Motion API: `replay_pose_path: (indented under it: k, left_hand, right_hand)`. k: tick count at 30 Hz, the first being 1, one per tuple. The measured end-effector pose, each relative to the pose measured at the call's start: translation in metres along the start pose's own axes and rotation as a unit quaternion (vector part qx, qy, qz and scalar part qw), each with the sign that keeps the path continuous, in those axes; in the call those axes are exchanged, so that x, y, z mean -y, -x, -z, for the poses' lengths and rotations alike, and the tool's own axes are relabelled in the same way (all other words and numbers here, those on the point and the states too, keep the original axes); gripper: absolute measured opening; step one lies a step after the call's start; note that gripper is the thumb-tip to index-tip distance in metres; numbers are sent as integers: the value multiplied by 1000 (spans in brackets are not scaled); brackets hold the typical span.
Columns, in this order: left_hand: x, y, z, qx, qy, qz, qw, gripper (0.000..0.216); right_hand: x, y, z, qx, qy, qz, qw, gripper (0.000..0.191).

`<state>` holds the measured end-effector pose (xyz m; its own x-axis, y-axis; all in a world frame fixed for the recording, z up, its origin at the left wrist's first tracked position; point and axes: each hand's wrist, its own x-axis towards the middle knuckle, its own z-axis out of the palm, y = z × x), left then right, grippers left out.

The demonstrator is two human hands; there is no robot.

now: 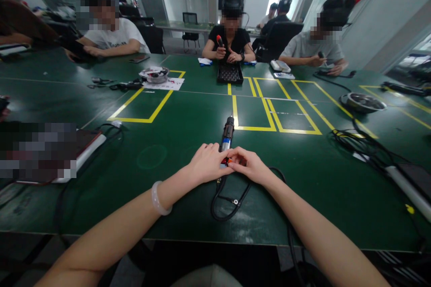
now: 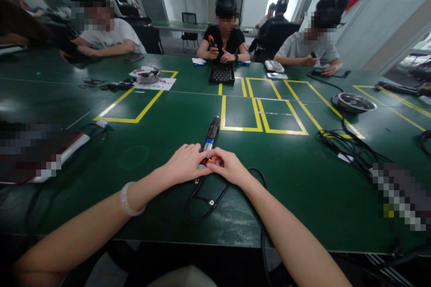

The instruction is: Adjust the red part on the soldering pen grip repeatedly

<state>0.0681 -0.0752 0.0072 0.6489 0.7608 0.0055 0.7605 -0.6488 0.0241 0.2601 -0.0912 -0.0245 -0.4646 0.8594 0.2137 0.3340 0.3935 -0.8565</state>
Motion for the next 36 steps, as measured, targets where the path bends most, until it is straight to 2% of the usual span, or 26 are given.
replay_pose_path:
  k: [4,8,12,19,26,36]
  left_hand:
    - [10,-1,3,36,35,-24,998,66]
    - [17,0,6,65,49,-28,996,68]
    - [18,2,9,69,52,-27,996,65]
    - [17,2,12,84,65,-30,994,63]
    - [19,2,11,104,80,-23,991,85]
    - [10,4,6,61,49,-14,997,88]
  right_hand:
    - [0,0,2,0,42,34,999,8]
    - [-1,1,4,7,37,21,999,10]
    - [-3,1,4,15,12,9,1000,11]
    - [-8,2,6,1,-2,-71,997,16]
    - [-9,0,8,9,-63,-132,989,27]
    - [-8,0,9,11,-156,-194,968,39]
